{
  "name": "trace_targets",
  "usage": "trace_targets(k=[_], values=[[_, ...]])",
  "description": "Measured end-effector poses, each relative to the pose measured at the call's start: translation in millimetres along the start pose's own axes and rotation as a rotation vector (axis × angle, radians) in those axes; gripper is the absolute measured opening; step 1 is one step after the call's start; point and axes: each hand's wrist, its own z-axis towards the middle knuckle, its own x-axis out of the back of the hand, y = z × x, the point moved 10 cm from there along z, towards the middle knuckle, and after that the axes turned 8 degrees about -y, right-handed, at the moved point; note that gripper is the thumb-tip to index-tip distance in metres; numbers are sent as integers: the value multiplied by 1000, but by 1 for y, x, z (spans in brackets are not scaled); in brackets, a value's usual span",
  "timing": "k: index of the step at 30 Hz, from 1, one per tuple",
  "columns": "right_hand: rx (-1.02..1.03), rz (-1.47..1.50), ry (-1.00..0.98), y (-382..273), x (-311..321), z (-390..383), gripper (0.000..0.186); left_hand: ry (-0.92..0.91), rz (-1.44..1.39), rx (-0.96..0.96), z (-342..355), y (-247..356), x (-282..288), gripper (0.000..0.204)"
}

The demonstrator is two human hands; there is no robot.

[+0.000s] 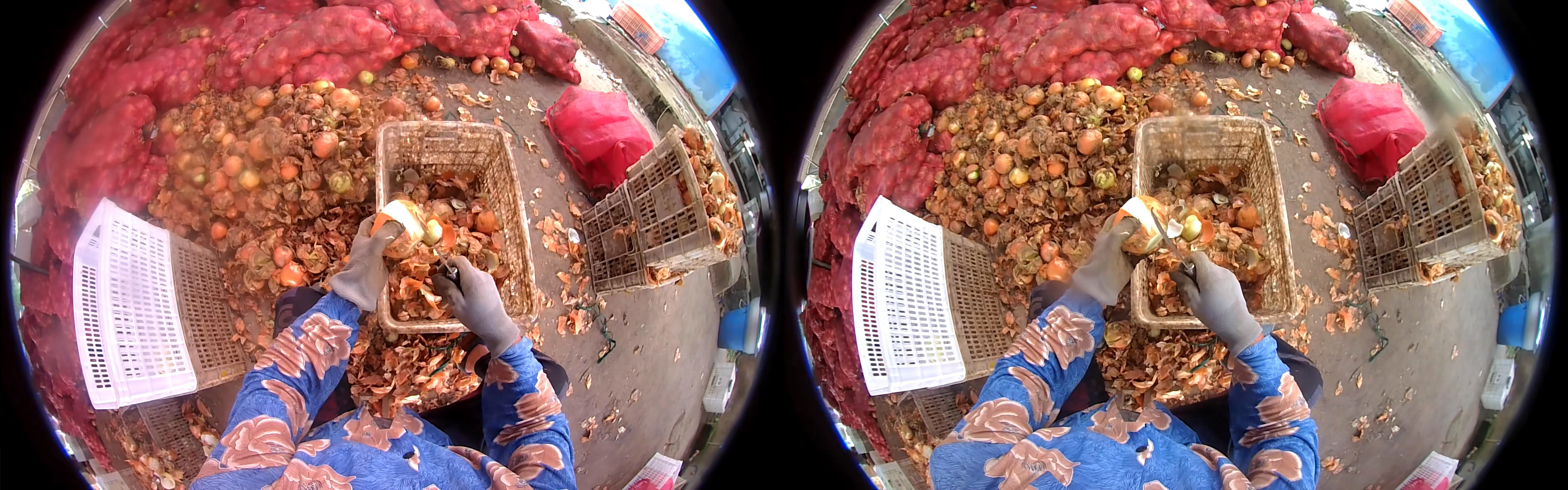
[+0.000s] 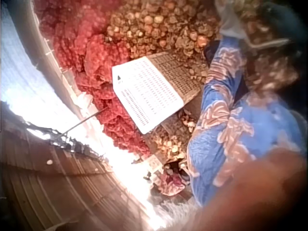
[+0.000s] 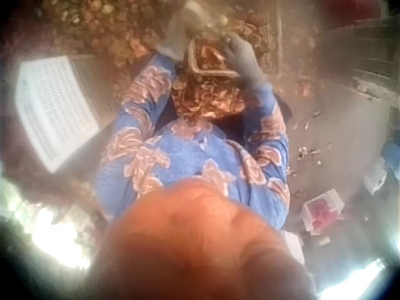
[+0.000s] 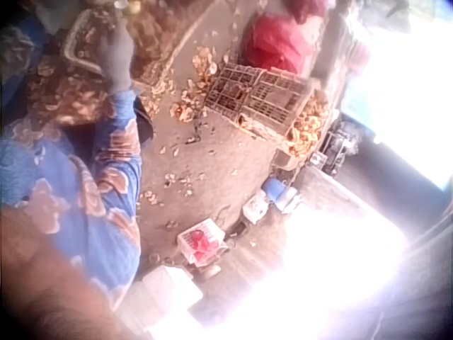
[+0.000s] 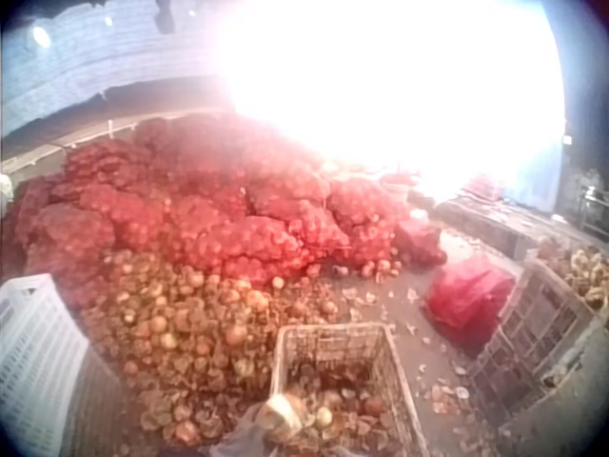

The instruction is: The person sits on the floor and peels several onions using a knife, removing the outer layers and placing the peeled onions into a white plastic crate. The person handles the onions one at a time, rotating them to remove the skin completely.

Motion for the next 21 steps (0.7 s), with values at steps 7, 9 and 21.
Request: trace_targets(k=[7, 9, 21], values=[[-22, 18, 4, 3, -4, 6, 63, -37, 88, -1, -4, -8, -7, 35], [16, 47, 12, 3, -5, 10, 61, -28, 101, 36, 2, -20, 3, 36], [-192, 354, 188, 45, 33, 8, 42, -328, 214, -130, -26, 2, -29, 63]])
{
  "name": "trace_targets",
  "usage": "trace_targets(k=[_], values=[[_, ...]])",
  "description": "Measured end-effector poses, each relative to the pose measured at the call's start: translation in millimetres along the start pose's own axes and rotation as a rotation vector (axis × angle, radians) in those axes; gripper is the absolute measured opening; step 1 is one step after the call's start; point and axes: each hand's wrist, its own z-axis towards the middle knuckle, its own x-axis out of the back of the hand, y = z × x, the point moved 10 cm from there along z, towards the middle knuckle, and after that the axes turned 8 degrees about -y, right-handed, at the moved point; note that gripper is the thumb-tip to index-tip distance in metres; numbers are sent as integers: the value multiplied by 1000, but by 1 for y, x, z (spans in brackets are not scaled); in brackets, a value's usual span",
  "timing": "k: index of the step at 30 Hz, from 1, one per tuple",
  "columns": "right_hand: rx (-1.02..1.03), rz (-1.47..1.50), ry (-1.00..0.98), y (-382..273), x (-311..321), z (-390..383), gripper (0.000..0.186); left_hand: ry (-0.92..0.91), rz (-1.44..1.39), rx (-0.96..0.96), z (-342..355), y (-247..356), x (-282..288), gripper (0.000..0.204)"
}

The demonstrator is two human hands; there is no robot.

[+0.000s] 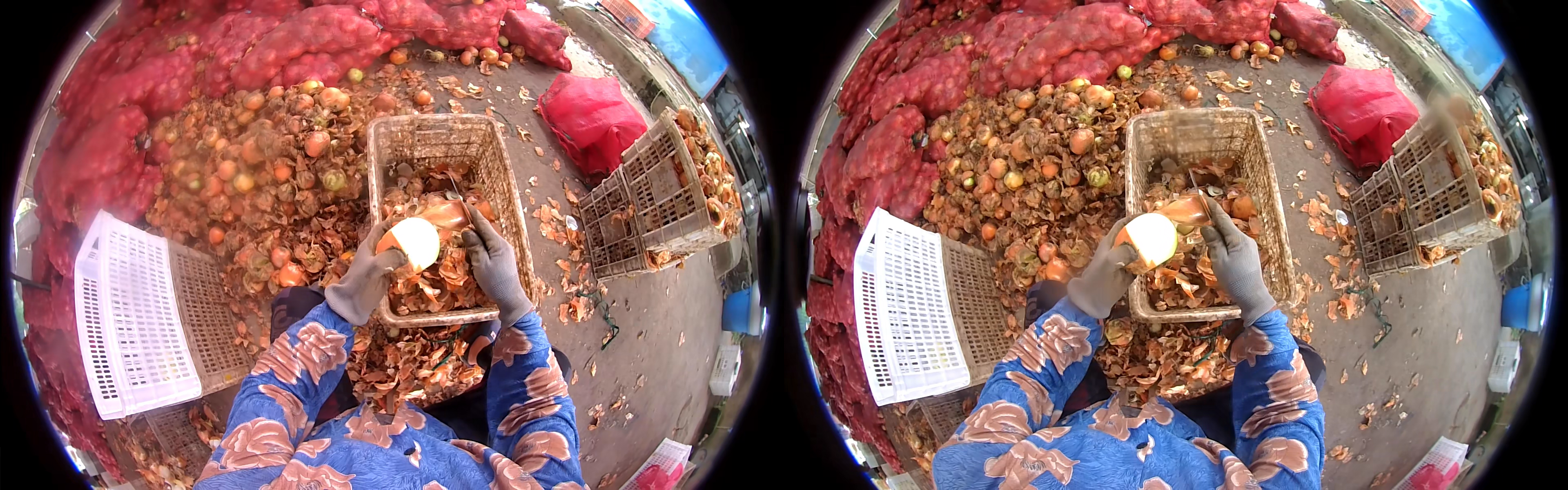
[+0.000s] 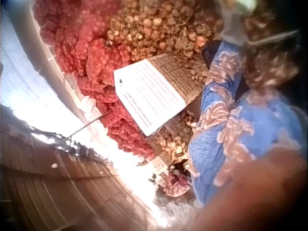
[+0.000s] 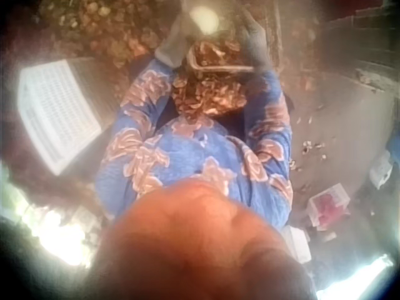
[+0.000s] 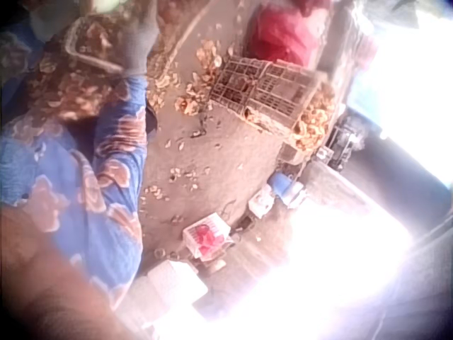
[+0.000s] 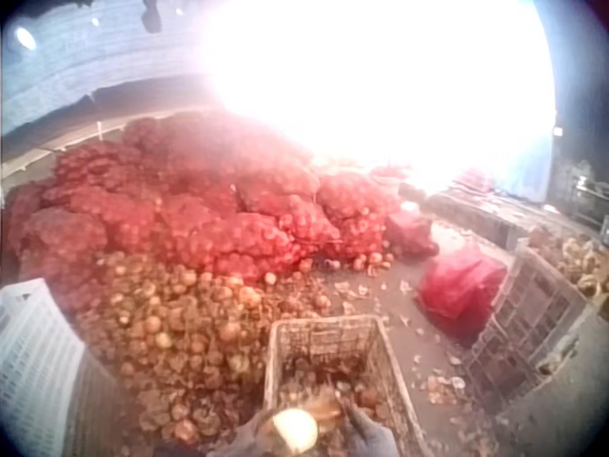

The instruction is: The person sits on the floor and peels several onions using a knife, removing the outer layers and placing the peeled onions into a white plastic crate. The person handles the onions one at a time, rotating them to remove the skin completely.

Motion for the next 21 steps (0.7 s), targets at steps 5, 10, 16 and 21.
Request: trace_targets(k=[5, 10, 16, 21], values=[[-23, -253, 50, 32, 16, 6, 41, -171, -142, -69, 1, 3, -1, 50], [-189, -284, -45, 37, -5, -1, 57, -187, 261, -193, 1, 11, 21, 51], [-256, 428, -238, -3, -44, -9, 47, -184, -351, 24, 4, -13, 23, 66], [-176, 634, -277, 9, -55, -10, 42, -150, -74, 85, 5, -2, 0, 100]])
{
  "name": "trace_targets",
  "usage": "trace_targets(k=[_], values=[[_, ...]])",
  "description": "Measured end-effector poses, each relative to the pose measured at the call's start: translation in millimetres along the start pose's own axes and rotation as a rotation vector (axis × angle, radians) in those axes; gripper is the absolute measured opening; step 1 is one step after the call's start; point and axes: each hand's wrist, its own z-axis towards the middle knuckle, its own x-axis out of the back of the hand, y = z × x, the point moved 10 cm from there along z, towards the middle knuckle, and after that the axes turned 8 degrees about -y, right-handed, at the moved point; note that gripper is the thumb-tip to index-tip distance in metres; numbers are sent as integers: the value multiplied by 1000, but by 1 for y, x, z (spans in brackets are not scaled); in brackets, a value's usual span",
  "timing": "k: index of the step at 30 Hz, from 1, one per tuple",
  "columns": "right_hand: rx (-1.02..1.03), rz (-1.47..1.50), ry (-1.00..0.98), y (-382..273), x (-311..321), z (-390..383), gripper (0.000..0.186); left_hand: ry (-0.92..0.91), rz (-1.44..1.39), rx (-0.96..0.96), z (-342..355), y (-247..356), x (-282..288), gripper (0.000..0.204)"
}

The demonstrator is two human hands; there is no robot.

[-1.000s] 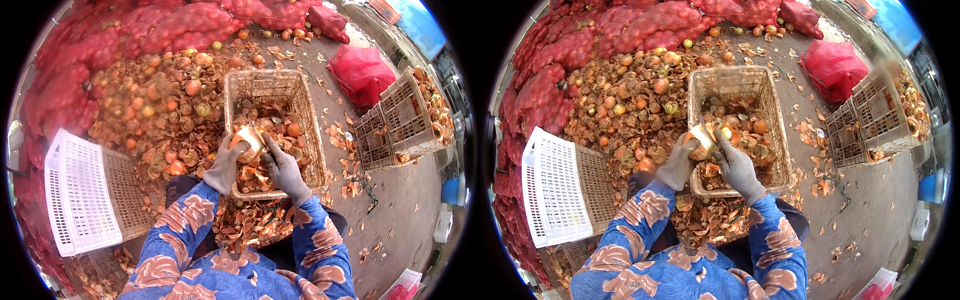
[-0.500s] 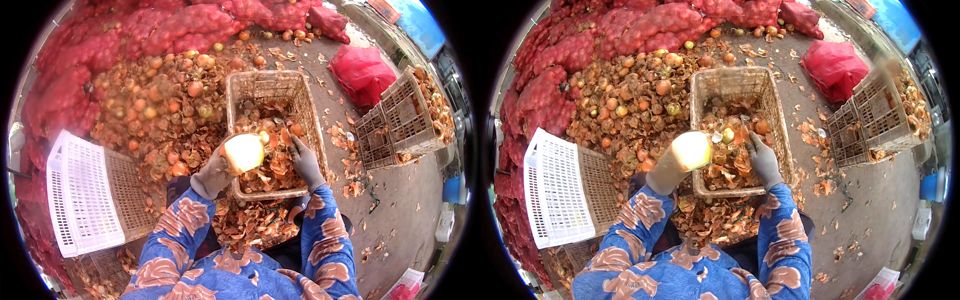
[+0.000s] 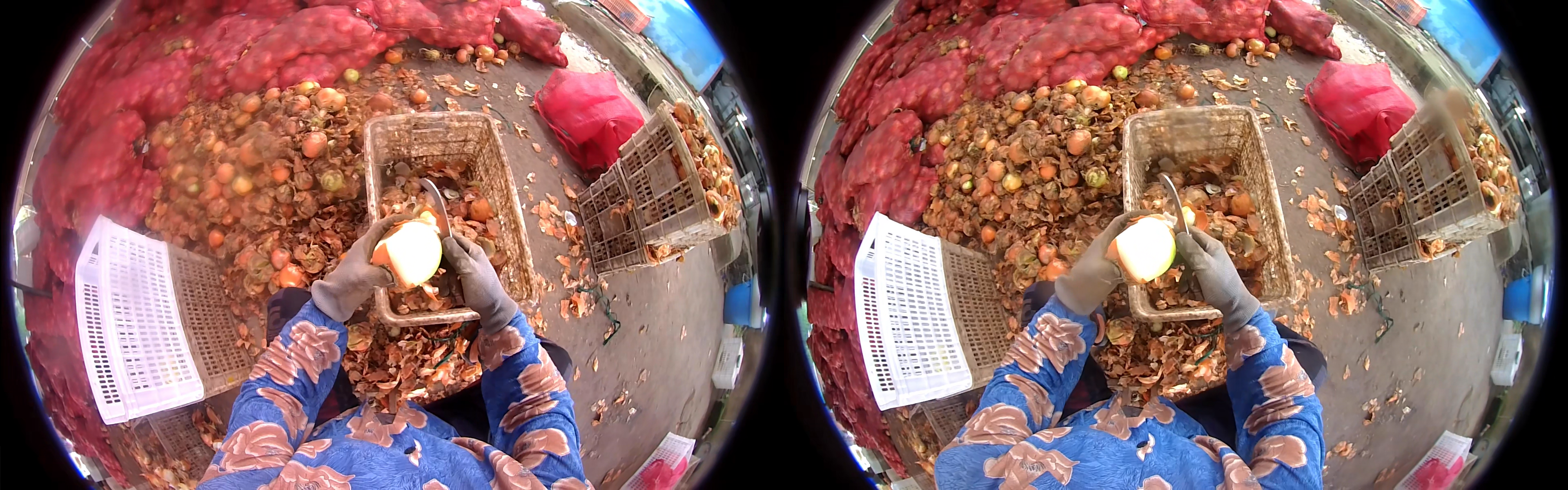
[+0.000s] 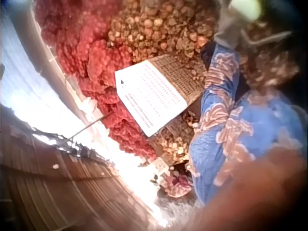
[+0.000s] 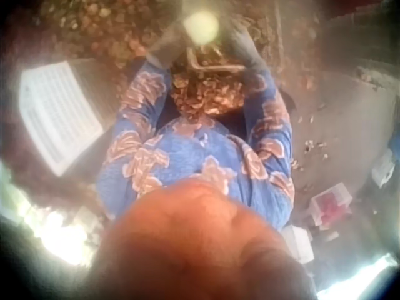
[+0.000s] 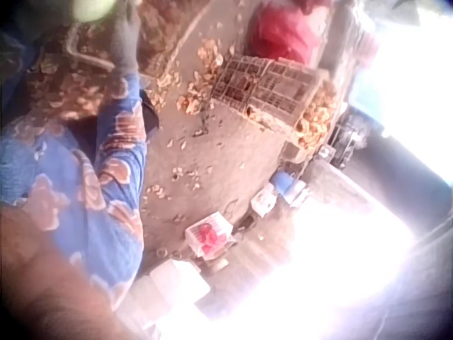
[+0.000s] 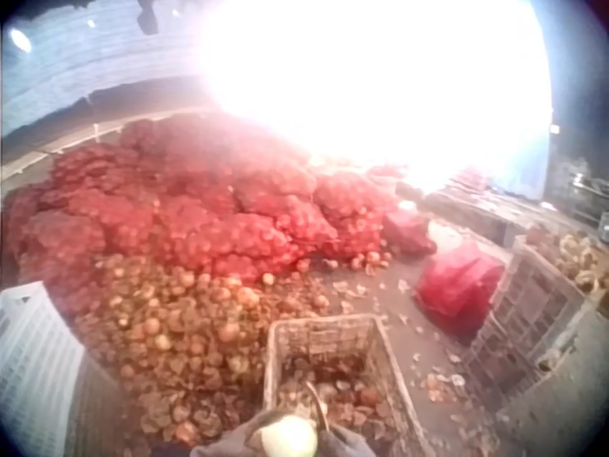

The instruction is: The person sits on the floor and peels several onions using a knife, removing the outer layers and placing the peeled onions into a white plastic crate. The person handles the onions one at a time, rotating them to remove the skin completely.

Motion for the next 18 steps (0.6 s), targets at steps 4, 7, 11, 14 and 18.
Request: trace_targets(k=[4, 7, 11, 14, 18], values=[[30, 35, 108, -7, 9, -8, 44, 119, 57, 13, -1, -2, 16, 87], [120, -196, 152, -19, 9, -7, 40, 174, 22, 69, -2, -6, 10, 82], [84, -382, 163, -23, 3, -8, 38, 154, 109, 12, -1, -2, 6, 84], [188, -497, 169, -29, 4, -8, 39, 185, 84, 20, 0, -3, 6, 83], [392, -863, 224, -60, -5, -22, 44, 239, 2, 27, 0, -6, 9, 80]])
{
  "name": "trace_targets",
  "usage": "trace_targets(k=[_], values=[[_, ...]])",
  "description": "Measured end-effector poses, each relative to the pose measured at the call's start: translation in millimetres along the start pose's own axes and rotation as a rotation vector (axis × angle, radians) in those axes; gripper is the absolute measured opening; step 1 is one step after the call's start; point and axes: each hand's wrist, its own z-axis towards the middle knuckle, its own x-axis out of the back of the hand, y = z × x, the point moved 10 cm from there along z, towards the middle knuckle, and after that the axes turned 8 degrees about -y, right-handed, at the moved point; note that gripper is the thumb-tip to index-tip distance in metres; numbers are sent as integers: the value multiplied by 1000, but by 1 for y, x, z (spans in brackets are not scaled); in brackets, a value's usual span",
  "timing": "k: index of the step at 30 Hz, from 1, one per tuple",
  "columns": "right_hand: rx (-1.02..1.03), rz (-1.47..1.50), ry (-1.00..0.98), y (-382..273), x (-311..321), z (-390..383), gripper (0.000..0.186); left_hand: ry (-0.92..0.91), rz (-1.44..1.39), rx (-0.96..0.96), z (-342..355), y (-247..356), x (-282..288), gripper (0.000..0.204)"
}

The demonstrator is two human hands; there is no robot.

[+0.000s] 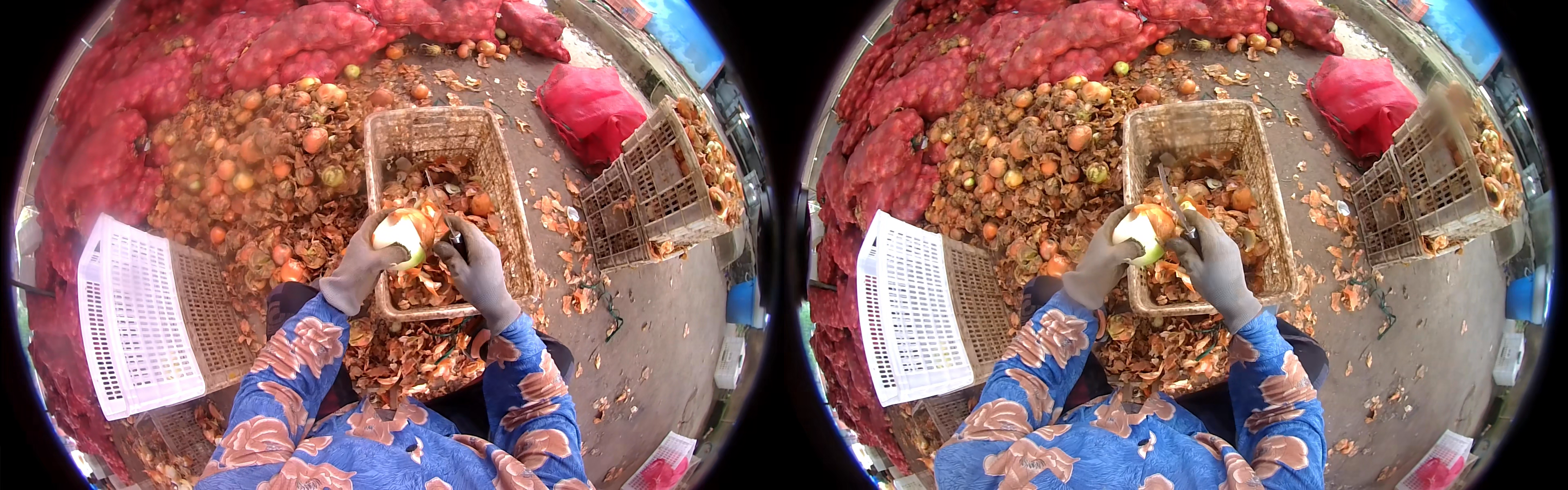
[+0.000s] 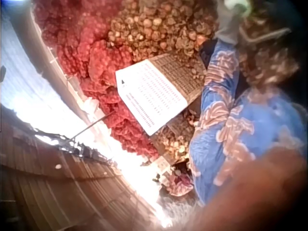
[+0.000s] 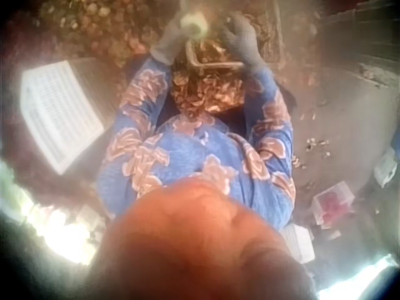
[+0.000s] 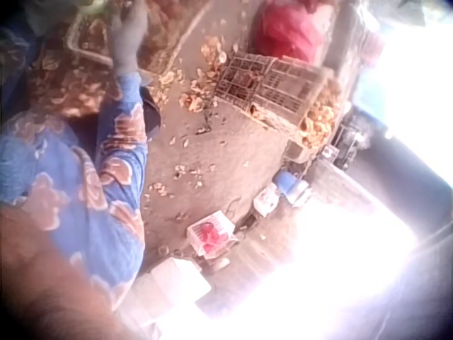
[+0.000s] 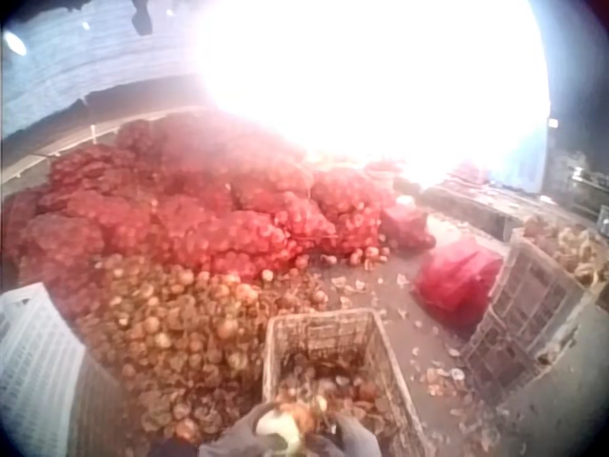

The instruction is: The person sits on the floor and peels several onions using a knife, removing the outer layers and placing the peeled onions into a white plastic crate. The person handles the onions one at a time, rotating them to remove the skin completely.

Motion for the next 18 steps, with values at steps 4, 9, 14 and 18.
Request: trace_targets(k=[4, 9, 14, 18], values=[[70, 81, -35, -6, -11, -4, 49, 37, 72, -79, 3, -1, 12, 75], [-12, 101, -170, 3, -33, -9, 55, 76, 149, -96, 3, 2, 9, 72], [116, 184, -50, 6, -30, -6, 43, 115, 184, -80, 0, 5, 9, 71], [40, 298, -63, 9, -24, -2, 37, 113, 125, -83, 0, 2, 13, 72]])
